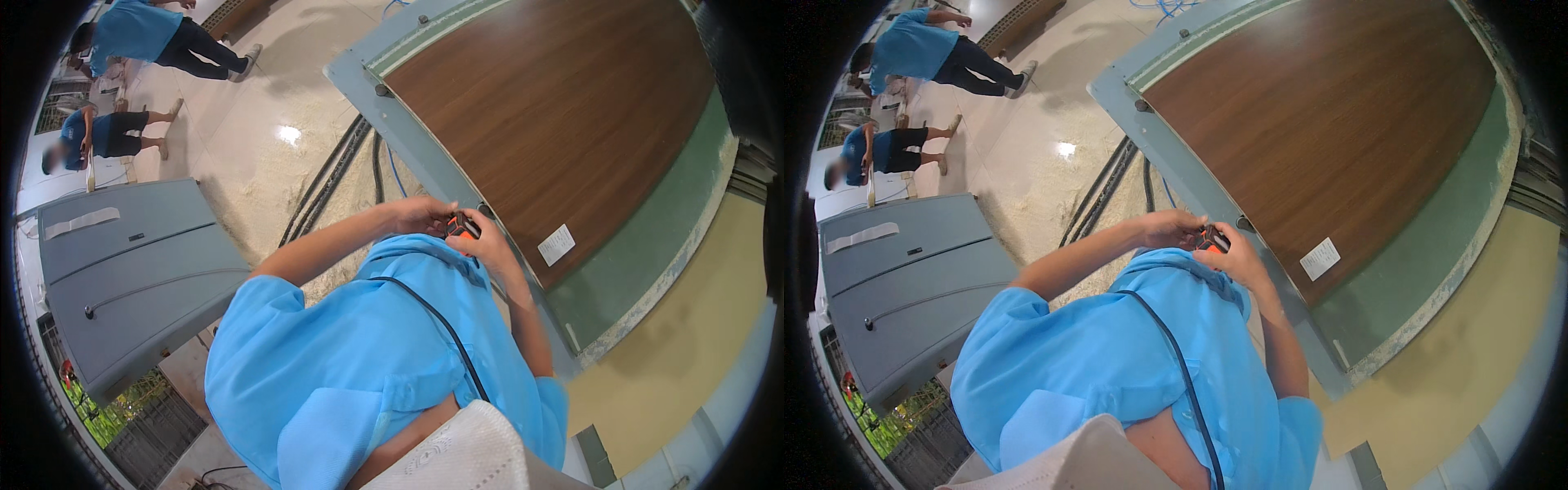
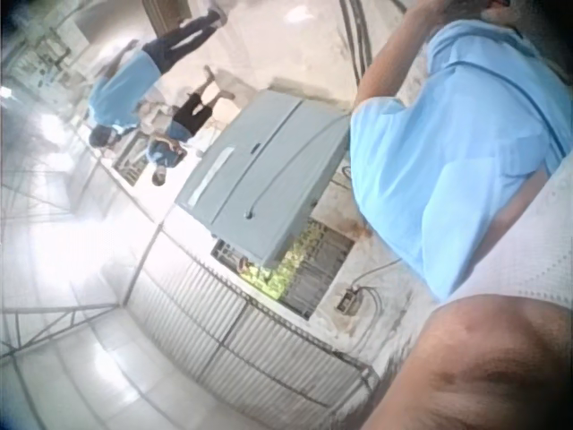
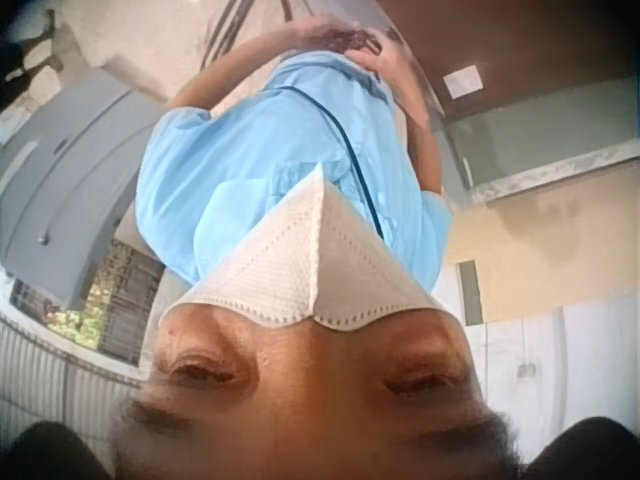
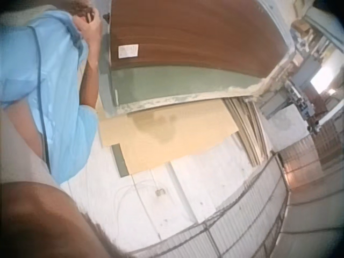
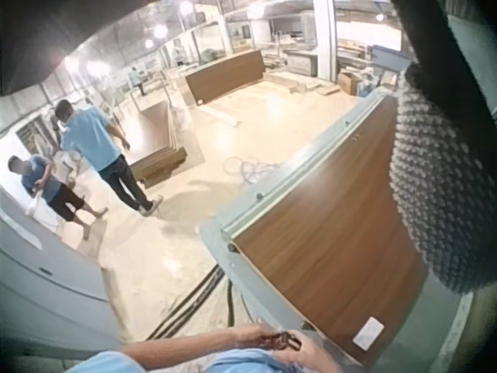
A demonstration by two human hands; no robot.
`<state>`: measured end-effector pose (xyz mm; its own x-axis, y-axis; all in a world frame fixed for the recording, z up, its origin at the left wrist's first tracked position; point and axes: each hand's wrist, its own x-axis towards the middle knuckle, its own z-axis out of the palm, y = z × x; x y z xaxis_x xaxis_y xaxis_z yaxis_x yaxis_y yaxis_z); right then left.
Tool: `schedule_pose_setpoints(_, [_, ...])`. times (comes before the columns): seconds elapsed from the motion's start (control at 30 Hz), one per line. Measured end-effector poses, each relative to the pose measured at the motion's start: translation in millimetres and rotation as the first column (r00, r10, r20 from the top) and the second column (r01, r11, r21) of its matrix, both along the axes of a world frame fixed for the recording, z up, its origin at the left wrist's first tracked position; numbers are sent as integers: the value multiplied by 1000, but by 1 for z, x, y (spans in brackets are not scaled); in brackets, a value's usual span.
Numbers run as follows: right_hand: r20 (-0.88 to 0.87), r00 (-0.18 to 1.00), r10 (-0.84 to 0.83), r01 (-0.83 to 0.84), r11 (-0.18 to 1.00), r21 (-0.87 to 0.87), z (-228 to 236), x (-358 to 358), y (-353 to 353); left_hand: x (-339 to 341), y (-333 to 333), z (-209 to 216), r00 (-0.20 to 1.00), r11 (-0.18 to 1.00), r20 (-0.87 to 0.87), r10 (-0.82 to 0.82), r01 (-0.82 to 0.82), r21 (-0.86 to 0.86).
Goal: The person uses a blue air hose to blow dust and debris off a large machine and a wooden panel. They move the panel to different locations, wipe it with a cloth, and handle a small paper label.
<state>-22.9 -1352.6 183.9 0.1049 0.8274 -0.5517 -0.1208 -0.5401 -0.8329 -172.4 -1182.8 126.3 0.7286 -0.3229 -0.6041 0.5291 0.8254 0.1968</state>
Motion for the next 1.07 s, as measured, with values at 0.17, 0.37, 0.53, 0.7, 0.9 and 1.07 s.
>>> schedule_pose_setpoints(0.17, [258, 949, 182, -145, 977, -157, 10, 29, 5, -6, 118, -11, 993, 888, 108, 43, -87, 451])
schedule_pose_setpoints(0.37, [-67, 993, -95, 89, 991, -95, 4, 49, 14, 33, 313, -71, 712, 419, 106, 694, -518, 746])
schedule_pose_setpoints(0.53, [33, 983, -181, 184, 979, -92, -13, 66, 54, 67, 309, -99, 796, 49, 97, 598, -157, 986])
schedule_pose_setpoints(0.7, [161, 973, -163, 178, 981, -82, -21, 84, 33, 68, 278, -104, 865, -35, 31, 501, -16, 999])
schedule_pose_setpoints(0.9, [308, 950, -59, 110, 983, -150, -19, 118, -70, 46, 239, -109, 959, -300, 100, 265, -17, 954])
schedule_pose_setpoints(1.07, [500, 866, -21, 107, 984, -144, -28, 131, -201, 50, 194, -125, 942, -328, 254, 217, -175, 928])
